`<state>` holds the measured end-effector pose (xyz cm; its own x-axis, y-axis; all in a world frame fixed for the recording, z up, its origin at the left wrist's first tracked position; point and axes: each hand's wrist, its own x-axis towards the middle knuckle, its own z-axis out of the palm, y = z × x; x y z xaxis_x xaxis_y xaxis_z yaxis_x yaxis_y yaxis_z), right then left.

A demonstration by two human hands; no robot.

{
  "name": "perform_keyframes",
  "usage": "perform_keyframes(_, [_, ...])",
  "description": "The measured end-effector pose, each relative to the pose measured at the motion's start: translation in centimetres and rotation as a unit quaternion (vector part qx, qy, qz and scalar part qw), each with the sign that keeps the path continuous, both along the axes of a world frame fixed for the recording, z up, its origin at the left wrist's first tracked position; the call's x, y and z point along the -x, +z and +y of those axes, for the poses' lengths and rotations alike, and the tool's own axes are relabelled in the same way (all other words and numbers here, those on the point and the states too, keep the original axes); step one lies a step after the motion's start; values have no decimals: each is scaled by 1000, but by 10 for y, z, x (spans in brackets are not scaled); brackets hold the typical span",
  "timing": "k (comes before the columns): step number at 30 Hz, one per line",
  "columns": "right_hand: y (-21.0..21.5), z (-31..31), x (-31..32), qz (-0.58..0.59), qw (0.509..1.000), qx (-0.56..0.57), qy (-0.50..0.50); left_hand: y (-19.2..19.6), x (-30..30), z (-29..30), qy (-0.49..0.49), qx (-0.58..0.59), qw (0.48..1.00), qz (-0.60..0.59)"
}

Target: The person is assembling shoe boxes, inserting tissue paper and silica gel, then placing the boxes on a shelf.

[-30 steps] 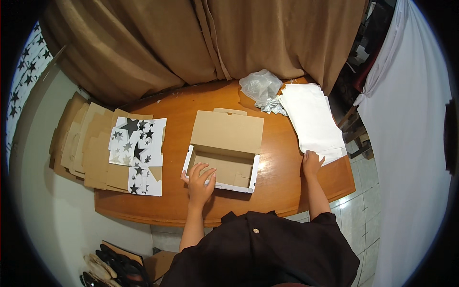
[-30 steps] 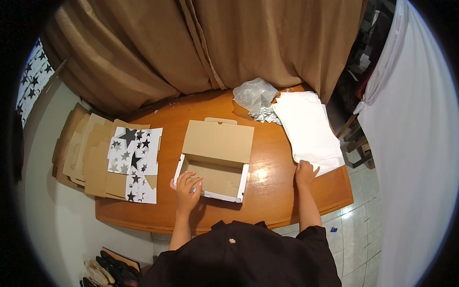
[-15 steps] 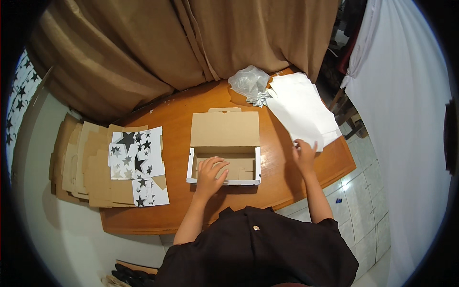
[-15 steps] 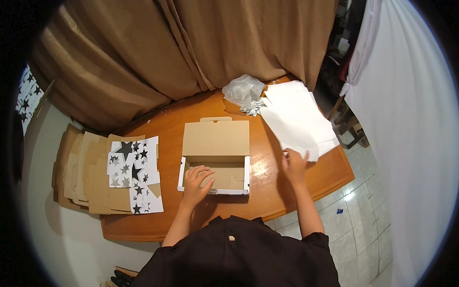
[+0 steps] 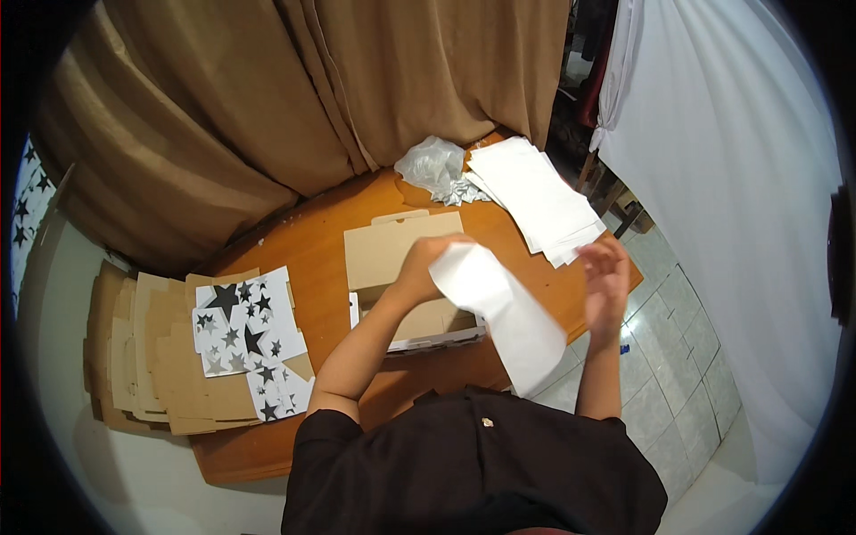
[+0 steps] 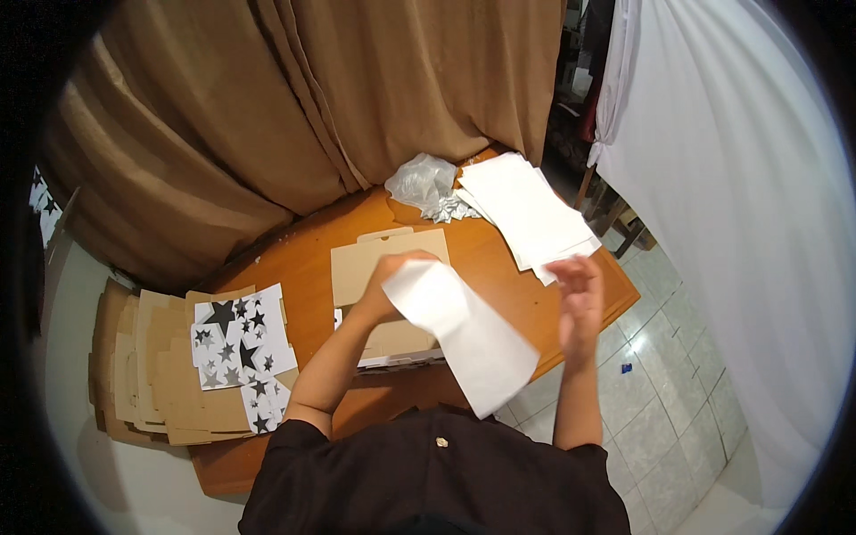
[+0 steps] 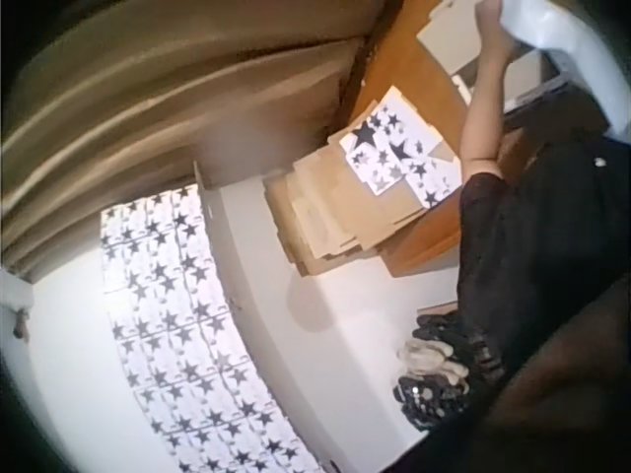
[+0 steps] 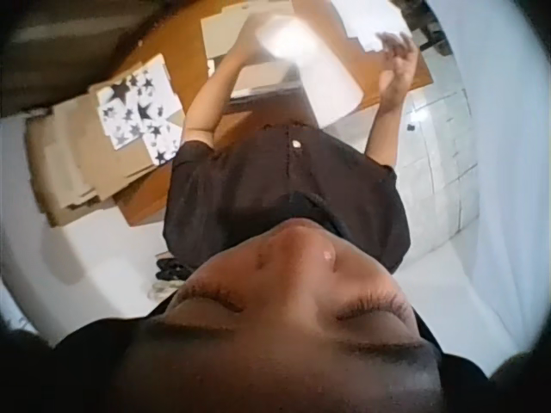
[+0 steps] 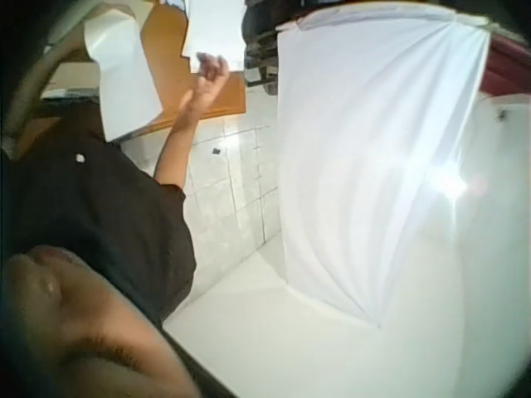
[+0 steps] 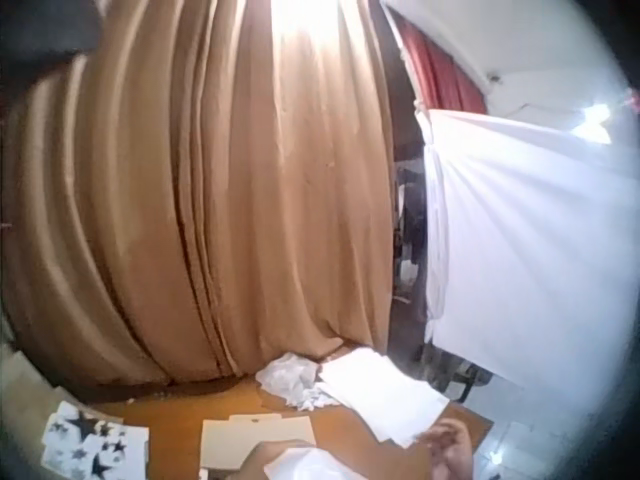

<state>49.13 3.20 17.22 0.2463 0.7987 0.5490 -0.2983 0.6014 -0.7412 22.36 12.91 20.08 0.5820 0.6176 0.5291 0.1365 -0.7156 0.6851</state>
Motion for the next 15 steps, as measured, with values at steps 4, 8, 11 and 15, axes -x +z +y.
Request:
perform_keyframes(4, [8, -3, 1, -11, 996, 62, 61, 43, 20, 3, 87, 332, 938, -57])
perform_keyframes(8, [-20, 9, 42, -53, 982, 127, 126, 29, 55, 12, 125, 337, 928, -93])
perform_keyframes(11, [-53, 30, 54, -65, 943, 303, 121, 19, 85, 12, 169, 353, 918, -64])
perform_keyframes(15, [-85, 42, 83, -115, 943, 301, 83, -7, 116, 9, 220, 378, 898, -38])
